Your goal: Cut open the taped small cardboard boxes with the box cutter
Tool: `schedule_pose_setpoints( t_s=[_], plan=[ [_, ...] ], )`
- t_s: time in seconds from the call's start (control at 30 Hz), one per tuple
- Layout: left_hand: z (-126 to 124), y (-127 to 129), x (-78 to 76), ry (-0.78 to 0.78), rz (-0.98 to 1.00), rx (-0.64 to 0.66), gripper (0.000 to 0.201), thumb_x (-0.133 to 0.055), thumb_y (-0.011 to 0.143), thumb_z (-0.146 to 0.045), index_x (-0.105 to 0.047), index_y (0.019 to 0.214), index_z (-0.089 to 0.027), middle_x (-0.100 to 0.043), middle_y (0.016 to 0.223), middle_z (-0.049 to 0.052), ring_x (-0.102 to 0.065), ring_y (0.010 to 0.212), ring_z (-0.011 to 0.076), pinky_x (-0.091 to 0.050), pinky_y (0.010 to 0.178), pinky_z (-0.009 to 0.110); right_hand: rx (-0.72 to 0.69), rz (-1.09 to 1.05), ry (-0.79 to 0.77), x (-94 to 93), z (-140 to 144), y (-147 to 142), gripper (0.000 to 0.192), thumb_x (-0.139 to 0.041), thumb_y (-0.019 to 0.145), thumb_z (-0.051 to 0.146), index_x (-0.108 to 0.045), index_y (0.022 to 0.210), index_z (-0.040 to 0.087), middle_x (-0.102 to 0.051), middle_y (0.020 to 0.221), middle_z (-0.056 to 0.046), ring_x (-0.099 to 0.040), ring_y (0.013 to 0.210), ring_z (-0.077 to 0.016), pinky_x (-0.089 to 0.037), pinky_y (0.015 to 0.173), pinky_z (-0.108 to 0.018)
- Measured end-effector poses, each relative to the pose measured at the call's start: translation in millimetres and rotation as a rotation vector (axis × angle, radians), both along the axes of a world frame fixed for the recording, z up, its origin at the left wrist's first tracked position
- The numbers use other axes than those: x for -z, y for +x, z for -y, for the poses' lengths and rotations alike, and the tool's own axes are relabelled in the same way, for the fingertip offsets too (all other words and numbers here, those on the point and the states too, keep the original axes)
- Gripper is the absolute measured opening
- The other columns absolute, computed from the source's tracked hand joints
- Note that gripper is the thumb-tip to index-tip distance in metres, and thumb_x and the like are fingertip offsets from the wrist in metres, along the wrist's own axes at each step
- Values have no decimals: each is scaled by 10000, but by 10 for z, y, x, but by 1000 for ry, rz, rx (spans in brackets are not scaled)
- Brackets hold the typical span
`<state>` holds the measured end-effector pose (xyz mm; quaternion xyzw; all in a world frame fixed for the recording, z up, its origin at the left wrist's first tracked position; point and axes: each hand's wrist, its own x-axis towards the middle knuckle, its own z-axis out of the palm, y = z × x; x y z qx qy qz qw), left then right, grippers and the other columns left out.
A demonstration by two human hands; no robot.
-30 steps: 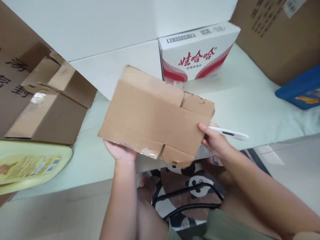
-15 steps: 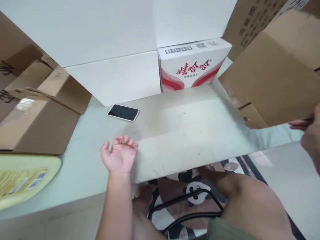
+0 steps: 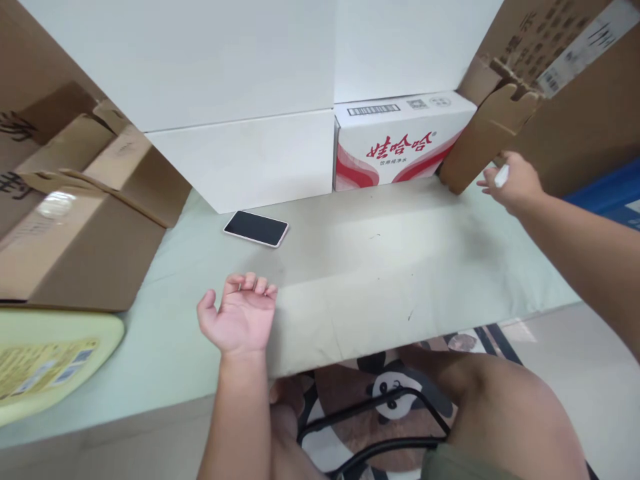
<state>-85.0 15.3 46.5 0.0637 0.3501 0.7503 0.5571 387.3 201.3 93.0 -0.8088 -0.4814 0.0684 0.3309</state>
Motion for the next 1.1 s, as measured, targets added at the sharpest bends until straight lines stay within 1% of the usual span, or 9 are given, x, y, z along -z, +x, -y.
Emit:
schedule_pose_setpoints(
  t_s=[0.2, 0.37, 0.47, 0.53, 0.67, 0.8, 0.9, 1.0, 1.1],
  plan=[
    [166, -175, -60, 62, 34, 11, 347, -622, 796, -541, -643, 733, -201, -491, 718, 10, -483, 603, 147, -492, 586, 309, 34, 82, -107, -303, 362, -112, 557, -650, 953, 134, -580, 1502, 68, -779, 1121, -246, -685, 727, -123, -445, 693, -337],
    [408, -302, -163, 121, 129, -50, 313, -618, 796, -499, -631, 715, -197, -472, 704, 3, -482, 601, 139, -466, 591, 291, -166, 246, -156, -719, 512, -697, 388, -640, 962, 130, -642, 1348, 85, -759, 855, -158, -616, 657, -161, -444, 740, -379],
    [545, -385, -198, 182, 178, -72, 295, -599, 839, -473, -627, 733, -199, -472, 710, 4, -489, 602, 138, -456, 606, 291, -471, 281, -217, -801, 560, -1430, 103, -625, 990, 178, -726, 1012, 176, -706, 671, -80, -607, 571, -168, -434, 675, -375],
    [616, -451, -211, 216, 214, -90, 288, -575, 858, -449, -626, 727, -198, -476, 707, 12, -490, 603, 142, -447, 604, 292, -740, 313, -348, -736, 632, -2061, 277, -602, 1006, 205, -724, 758, 197, -610, 491, -27, -532, 443, -157, -410, 580, -355],
    [713, -609, -242, 274, 259, -107, 287, -571, 861, -426, -634, 717, -186, -486, 707, 17, -496, 600, 135, -445, 611, 289, -1174, 442, -405, -495, 803, -3465, 292, -885, 766, 268, -665, 584, 204, -534, 481, 27, -454, 446, -118, -363, 534, -306],
    [771, -767, -298, 277, 301, -151, 302, -541, 873, -422, -622, 704, -185, -476, 683, 13, -490, 589, 132, -438, 606, 278, -1436, 513, -197, -421, 835, -4785, 73, -773, 800, 196, -716, 845, 205, -680, 828, -32, -621, 779, -190, -438, 705, -310],
    [794, -859, -336, 276, 309, -179, 299, -518, 878, -407, -621, 706, -185, -475, 677, 15, -479, 593, 134, -439, 610, 274, -1595, 624, 117, -478, 801, -5552, 269, -565, 905, 190, -681, 1147, 213, -709, 1176, -102, -663, 1064, -281, -496, 826, -378],
    [801, -926, -352, 272, 309, -190, 316, -473, 886, -382, -619, 689, -182, -469, 676, 23, -462, 587, 133, -433, 603, 272, -1677, 688, 227, -525, 782, -6090, 434, -530, 923, 198, -582, 1353, 225, -612, 1448, -119, -583, 1294, -335, -472, 986, -466],
    [804, -971, -351, 269, 314, -189, 315, -458, 885, -365, -621, 688, -181, -460, 683, 27, -453, 587, 133, -427, 598, 272, -1764, 756, 278, -513, 815, -6414, 527, -555, 931, 208, -501, 1455, 234, -587, 1486, -111, -524, 1386, -356, -389, 1091, -539]
  ],
)
